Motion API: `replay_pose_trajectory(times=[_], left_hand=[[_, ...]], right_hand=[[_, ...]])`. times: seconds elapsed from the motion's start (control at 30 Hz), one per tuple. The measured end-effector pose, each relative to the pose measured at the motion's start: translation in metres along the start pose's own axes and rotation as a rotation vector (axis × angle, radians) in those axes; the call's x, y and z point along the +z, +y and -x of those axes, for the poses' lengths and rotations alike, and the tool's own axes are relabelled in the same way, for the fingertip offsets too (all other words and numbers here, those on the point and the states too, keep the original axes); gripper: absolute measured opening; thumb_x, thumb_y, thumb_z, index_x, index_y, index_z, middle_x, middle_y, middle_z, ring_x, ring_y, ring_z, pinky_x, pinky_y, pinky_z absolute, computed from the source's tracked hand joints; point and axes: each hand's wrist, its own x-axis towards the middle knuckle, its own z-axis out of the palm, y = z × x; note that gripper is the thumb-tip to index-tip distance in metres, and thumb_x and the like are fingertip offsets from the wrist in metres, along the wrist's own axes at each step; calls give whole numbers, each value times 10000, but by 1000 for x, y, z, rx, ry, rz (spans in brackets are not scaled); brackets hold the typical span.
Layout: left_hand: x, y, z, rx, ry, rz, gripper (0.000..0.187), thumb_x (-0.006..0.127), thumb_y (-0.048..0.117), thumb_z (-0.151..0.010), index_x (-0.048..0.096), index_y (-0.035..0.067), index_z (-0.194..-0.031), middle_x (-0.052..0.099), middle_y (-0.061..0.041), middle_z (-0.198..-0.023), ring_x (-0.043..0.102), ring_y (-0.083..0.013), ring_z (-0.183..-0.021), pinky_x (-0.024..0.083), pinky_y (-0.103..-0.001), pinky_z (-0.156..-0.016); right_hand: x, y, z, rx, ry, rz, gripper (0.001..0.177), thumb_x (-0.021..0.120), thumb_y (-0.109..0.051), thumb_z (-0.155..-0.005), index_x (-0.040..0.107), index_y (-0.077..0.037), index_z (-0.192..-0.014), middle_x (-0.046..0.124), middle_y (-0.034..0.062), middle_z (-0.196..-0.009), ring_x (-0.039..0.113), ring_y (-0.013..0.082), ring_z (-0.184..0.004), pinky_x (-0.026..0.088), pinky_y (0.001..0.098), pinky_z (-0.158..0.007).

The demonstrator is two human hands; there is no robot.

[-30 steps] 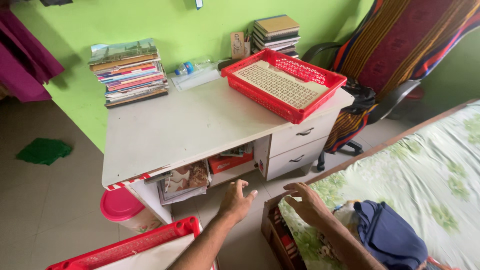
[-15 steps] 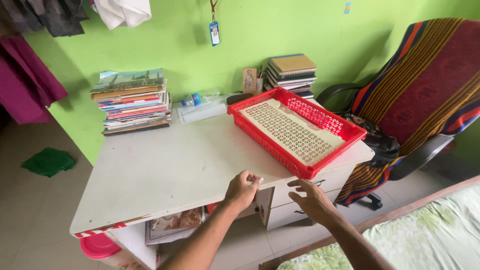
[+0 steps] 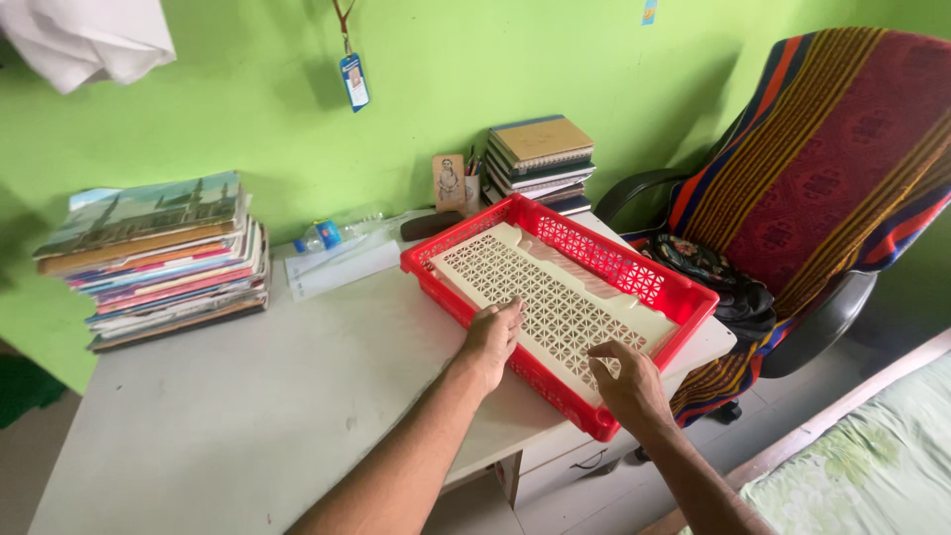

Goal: The person assembles a red plastic basket by inserting white perforated side panels into the frame. They lift and position each panel, aligning the corner pegs with the frame slots and pressing them into place.

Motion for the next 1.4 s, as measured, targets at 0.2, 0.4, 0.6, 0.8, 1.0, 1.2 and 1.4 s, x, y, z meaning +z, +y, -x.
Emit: replay_pose_trajectory(times=[0.2, 0.4, 0.6, 0.8, 1.0, 1.2, 1.4], left_hand=[[8, 12, -75, -114, -15, 57, 651, 616, 368, -918, 494, 37, -1465, 505, -157, -1583, 469, -274, -1427, 347, -443, -1176], [4, -7, -135, -426, 108, 116, 726, 632, 397, -966, 356, 52, -1542, 355, -163, -1635, 443, -320, -1443, 405, -511, -1196], [-7, -25, -161, -357, 210, 147, 615, 628, 344, -948, 505, 8, -1447, 534, -193, -1490, 530, -314, -1330, 474, -474, -1074], [15, 25, -133, -320, 409, 210, 455, 690, 235, -936, 578, 11, -1315, 697, -146, -1262, 688, -226, -1148, 544, -391, -993], [16, 41, -108, -206, 166, 38, 372, 765, 114, -802, 688, 56, -1162, 721, -95, -1111, 673, -208, -970, 556, -366, -862], [12, 45, -63, -41, 62, 76, 385, 756, 25, -749, 672, 27, -1125, 706, -108, -1046, 689, -236, -947, 608, -363, -767], [-14, 43, 9, 4, 99, 256, 445, 719, 33, -758, 652, 113, -1191, 705, -11, -1086, 653, -162, -997, 558, -345, -799]], right_hand=[[31, 34, -59, -46, -18, 148, 397, 808, -270, -791, 713, -143, -1155, 687, 148, -1202, 608, 331, -1184, 484, 449, -1021], [53, 63, -81, 68, -138, 303, 909, 951, -475, -547, 608, -215, -1348, 480, 93, -1484, 390, 304, -1446, 339, 549, -1193], [61, 62, -83, 168, -303, 342, 1365, 1023, -584, -453, 320, -317, -1592, -30, 289, -1652, -65, 485, -1542, 168, 607, -1238], [55, 42, -85, 119, -173, 303, 1224, 901, -379, -568, 244, -272, -1595, 77, 271, -1661, 54, 509, -1528, 235, 626, -1220], [33, 9, -59, 39, 123, 248, 851, 783, -127, -628, 492, -205, -1424, 353, 135, -1591, 318, 373, -1480, 344, 557, -1159], [30, 3, -25, -116, 373, 215, 675, 822, -77, -607, 643, -172, -1251, 483, 168, -1482, 431, 406, -1379, 404, 486, -1122], [23, -11, 4, -187, 445, 223, 747, 858, -133, -597, 599, -117, -1298, 473, 189, -1480, 416, 416, -1390, 349, 544, -1151]])
